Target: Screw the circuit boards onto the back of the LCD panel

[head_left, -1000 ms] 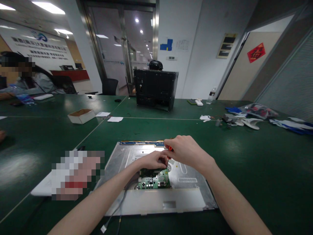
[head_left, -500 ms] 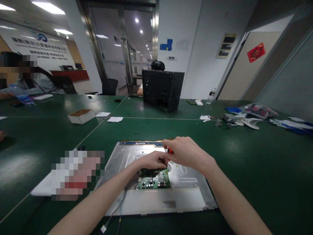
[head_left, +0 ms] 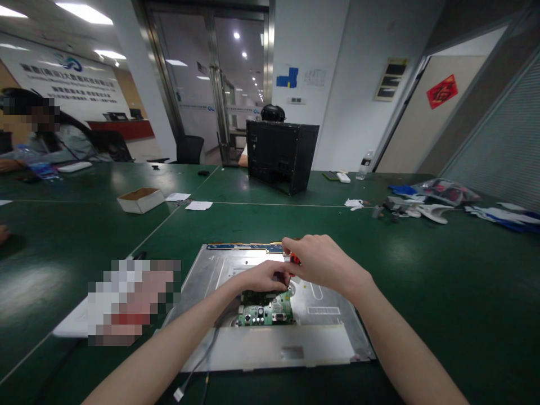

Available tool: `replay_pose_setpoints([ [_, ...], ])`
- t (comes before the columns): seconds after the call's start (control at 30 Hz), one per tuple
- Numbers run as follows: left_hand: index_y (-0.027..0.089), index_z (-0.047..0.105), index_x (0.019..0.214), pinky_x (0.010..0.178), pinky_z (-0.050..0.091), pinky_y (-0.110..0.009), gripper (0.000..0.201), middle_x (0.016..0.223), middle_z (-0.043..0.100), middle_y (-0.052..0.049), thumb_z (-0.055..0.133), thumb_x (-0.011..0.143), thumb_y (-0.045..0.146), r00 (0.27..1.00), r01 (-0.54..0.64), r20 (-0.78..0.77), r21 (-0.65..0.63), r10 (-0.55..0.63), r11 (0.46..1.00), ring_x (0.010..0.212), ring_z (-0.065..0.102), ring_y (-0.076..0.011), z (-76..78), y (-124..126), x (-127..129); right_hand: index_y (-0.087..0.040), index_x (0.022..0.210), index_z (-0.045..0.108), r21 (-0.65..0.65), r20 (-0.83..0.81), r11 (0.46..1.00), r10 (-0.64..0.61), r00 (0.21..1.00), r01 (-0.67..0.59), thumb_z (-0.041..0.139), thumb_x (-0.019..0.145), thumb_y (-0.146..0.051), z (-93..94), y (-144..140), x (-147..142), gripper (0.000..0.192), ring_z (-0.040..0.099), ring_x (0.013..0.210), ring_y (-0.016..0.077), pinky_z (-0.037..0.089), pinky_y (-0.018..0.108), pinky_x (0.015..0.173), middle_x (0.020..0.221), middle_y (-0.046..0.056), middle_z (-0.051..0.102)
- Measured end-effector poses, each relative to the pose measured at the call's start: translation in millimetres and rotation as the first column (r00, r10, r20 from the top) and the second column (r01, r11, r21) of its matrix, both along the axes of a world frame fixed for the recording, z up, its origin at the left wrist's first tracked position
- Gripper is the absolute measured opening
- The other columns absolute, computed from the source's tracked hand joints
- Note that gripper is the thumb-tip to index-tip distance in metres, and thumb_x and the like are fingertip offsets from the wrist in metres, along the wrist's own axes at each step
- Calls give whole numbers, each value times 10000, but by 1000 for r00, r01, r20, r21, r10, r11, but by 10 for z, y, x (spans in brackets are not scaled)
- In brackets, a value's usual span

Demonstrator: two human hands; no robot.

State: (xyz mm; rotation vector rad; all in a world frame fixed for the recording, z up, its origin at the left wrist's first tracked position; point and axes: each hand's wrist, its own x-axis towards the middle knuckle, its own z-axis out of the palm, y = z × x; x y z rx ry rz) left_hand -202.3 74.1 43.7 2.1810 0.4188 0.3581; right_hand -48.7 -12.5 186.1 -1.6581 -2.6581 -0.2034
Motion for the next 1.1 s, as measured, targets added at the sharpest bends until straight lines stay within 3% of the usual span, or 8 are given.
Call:
replay_pose_setpoints([
  [0.27,130,622,814,651,443,-219,119,765,622,-4,642,697,118,999,-48,-6,-4,48,999,710,569,-141,-61,7,0,-205,989,472,-10,-38,999,48,998,-48,502,808,-276,14,-37,7,196,589,657,167,247,256,496,807,30,652],
  [0.47,139,629,836,666,435,-216,137,771,621,0,614,706,101,1000,20,23,-13,-20,1000,710,569,-134,-14,4,1,-229,975,513,-16,-1,1000,-16,1000,16,473,864,-418,8,-12,7,222,605,667,190,258,259,498,777,33,655],
  [0.73,134,620,797,619,427,-205,106,733,608,5,634,693,121,999,-46,-7,-18,45,999,672,557,-126,-52,6,0,-205,1021,483,-39,-31,999,35,999,-36,497,823,-290,29,-41,14,216,589,672,176,265,261,516,799,33,650],
  [0.93,141,634,863,653,437,-210,160,769,621,2,609,712,96,1000,16,17,-29,-15,999,701,570,-127,-11,-6,-3,-229,935,527,-11,-12,1000,-4,1000,4,464,859,-411,28,-12,23,207,592,653,189,240,265,498,750,23,647],
  [1.1,134,645,822,647,434,-204,109,782,632,-8,634,714,121,1000,-20,3,9,20,1000,710,570,-129,5,-14,-8,-219,960,514,-17,-25,1000,-1,1000,1,477,849,-336,20,8,25,167,593,662,177,235,265,495,771,20,650],
])
